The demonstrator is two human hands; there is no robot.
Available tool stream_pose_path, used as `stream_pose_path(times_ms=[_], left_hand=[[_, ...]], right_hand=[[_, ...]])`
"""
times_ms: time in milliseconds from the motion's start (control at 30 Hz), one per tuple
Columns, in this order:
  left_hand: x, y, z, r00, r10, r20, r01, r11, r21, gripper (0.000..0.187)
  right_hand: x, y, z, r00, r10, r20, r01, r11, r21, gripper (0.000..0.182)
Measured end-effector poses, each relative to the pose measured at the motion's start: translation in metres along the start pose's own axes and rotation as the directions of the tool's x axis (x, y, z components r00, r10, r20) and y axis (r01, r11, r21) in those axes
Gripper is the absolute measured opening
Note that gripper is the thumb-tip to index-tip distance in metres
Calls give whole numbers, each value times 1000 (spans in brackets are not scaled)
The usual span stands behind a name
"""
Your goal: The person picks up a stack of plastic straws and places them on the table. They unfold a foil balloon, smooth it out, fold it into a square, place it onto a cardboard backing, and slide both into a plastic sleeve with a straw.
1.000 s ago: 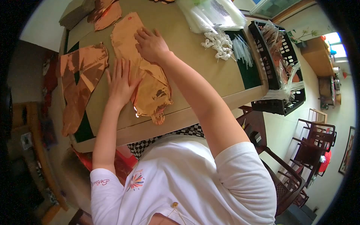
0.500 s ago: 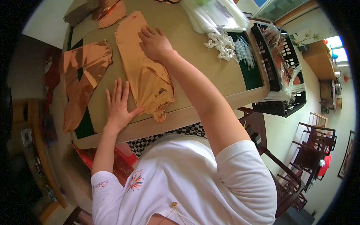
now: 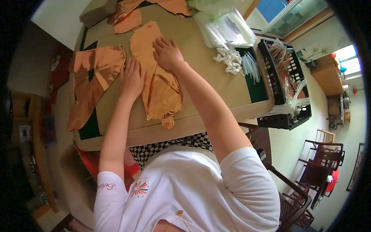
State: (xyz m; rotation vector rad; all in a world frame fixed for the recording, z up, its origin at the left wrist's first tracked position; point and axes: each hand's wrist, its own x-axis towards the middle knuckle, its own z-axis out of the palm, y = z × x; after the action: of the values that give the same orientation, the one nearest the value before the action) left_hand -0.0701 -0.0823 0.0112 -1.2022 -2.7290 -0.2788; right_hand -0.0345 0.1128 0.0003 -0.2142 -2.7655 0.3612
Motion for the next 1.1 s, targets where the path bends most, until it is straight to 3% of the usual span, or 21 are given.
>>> stream_pose_path(times_ms=[133, 367, 433, 633, 833, 967, 1100], left_hand=[[23, -1, 2, 996, -59, 74, 56, 998, 41, 57], [29, -8, 15, 999, -50, -14, 51, 996, 69, 58], [13, -6, 11, 999, -15, 28, 12, 994, 110, 58], [-67, 12, -13, 987, 148, 59, -148, 989, -5, 63], [-127, 18, -45, 974, 172, 145, -146, 973, -178, 68], [-96, 11, -52, 983, 154, 102, -128, 966, -225, 66], [-14, 12, -30, 993, 118, 11, -110, 956, -273, 61]], right_hand=[[-1, 2, 2, 1000, -6, -1, 6, 1000, 1, 49], [0, -2, -6, 1000, -6, 5, 6, 1000, -2, 48], [-2, 0, -1, 1000, -8, -8, 8, 1000, 6, 47], [0, 2, 0, 999, -28, -22, 28, 999, 18, 46], [-1, -2, -5, 1000, -21, -9, 21, 1000, 23, 45], [0, -4, -5, 1000, -20, -18, 20, 1000, -1, 45], [0, -2, -3, 1000, -12, -5, 12, 1000, -8, 46]])
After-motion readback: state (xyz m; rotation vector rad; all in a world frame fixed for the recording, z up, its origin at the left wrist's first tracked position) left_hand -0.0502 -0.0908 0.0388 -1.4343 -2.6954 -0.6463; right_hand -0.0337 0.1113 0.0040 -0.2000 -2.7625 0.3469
